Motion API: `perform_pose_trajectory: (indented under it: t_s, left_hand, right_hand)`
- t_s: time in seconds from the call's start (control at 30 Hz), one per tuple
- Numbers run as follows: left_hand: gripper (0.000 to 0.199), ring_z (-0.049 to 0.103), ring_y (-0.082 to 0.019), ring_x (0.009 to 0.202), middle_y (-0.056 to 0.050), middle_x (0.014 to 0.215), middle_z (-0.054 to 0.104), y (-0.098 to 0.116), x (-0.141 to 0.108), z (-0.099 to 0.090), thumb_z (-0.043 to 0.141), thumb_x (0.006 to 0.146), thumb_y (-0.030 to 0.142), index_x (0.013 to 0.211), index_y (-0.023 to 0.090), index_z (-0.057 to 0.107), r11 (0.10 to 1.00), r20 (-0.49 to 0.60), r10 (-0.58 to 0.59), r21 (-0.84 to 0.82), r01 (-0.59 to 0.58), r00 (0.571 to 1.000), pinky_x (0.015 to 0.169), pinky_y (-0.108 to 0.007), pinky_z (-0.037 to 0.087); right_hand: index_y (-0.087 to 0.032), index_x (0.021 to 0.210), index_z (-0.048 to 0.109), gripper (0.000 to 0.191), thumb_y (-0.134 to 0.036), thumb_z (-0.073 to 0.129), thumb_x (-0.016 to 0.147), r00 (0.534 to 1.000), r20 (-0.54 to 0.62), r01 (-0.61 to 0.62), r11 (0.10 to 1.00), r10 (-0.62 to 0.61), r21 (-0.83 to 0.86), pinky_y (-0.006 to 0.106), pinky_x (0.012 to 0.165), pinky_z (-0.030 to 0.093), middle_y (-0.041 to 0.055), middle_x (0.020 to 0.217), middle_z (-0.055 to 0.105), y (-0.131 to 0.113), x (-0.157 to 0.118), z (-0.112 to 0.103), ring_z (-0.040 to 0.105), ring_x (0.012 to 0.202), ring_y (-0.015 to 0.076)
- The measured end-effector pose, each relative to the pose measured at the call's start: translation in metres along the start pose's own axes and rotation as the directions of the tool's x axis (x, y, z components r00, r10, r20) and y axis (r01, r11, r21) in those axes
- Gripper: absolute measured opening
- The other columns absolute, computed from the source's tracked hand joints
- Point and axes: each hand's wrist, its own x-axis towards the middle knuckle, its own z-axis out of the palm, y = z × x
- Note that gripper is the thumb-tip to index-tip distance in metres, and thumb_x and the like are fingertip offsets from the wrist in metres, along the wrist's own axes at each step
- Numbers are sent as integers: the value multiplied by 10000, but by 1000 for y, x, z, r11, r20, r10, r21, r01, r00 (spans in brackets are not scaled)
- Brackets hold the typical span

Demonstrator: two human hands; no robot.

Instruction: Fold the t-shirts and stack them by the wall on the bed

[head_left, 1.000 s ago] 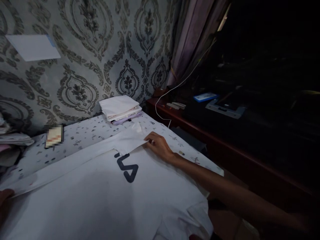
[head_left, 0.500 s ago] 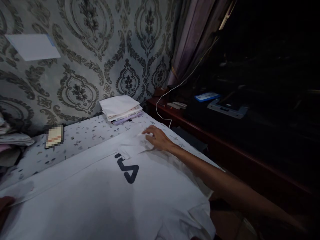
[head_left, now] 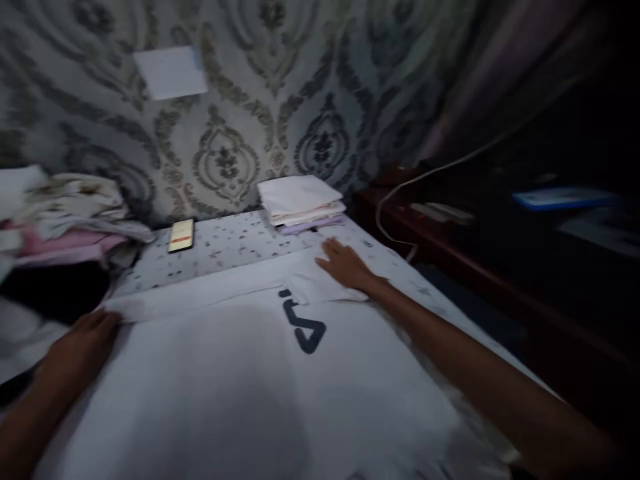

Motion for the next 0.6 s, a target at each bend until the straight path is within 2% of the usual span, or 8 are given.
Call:
perform_pose_trajectory:
  t_s: [0.03, 0.13, 0.3, 0.43, 0.6]
  left_hand:
    - [401, 600, -317, 1170, -130, 1190, 684, -1, -3, 2, 311, 972, 230, 1121, 189, 681, 999, 0, -48, 9, 48, 999, 868, -449, 553]
    - [418, 587, -309, 1182, -152, 1204, 681, -5, -5, 2, 306, 970, 246, 1143, 159, 676, 996, -20, -91, -25, 90, 996, 884, -424, 530]
    - [374, 601, -269, 1103, -125, 1154, 681, -11, -8, -2, 346, 957, 268, 1094, 162, 678, 978, -134, -185, -128, 168, 974, 827, -351, 501]
    - [317, 600, -251, 1074, -103, 1120, 686, -17, -13, 2, 386, 939, 234, 1045, 179, 680, 975, -181, -170, -173, 138, 969, 814, -335, 488]
    - [286, 617, -255, 1001, -101, 1049, 706, -21, -17, 4, 410, 928, 220, 991, 193, 688, 984, -221, -121, -159, 87, 968, 780, -353, 501]
  right_hand:
    - [-125, 1520, 378, 653, -503, 358, 987, 1000, -18, 0, 999, 0, -40, 513, 1223, 189, 179, 1633, 279, 1, 2, 2, 176, 1535, 301]
    - [-160, 1515, 393, 665, -548, 321, 980, 999, -43, 14, 991, -19, -132, 512, 1200, 251, 152, 1623, 320, 6, 10, 10, 207, 1528, 291]
    - [-93, 1534, 373, 715, -538, 266, 985, 1000, -7, -9, 972, 8, -237, 481, 1199, 270, 169, 1637, 272, 7, 14, 17, 180, 1535, 272]
    - [-110, 1518, 417, 684, -501, 255, 981, 1000, -24, -19, 958, 13, -286, 445, 1190, 306, 155, 1634, 282, 7, 14, 20, 192, 1531, 246]
    - [-150, 1502, 442, 667, -494, 242, 967, 999, -46, -16, 958, 3, -285, 485, 1167, 351, 127, 1618, 340, 6, 15, 20, 238, 1518, 272]
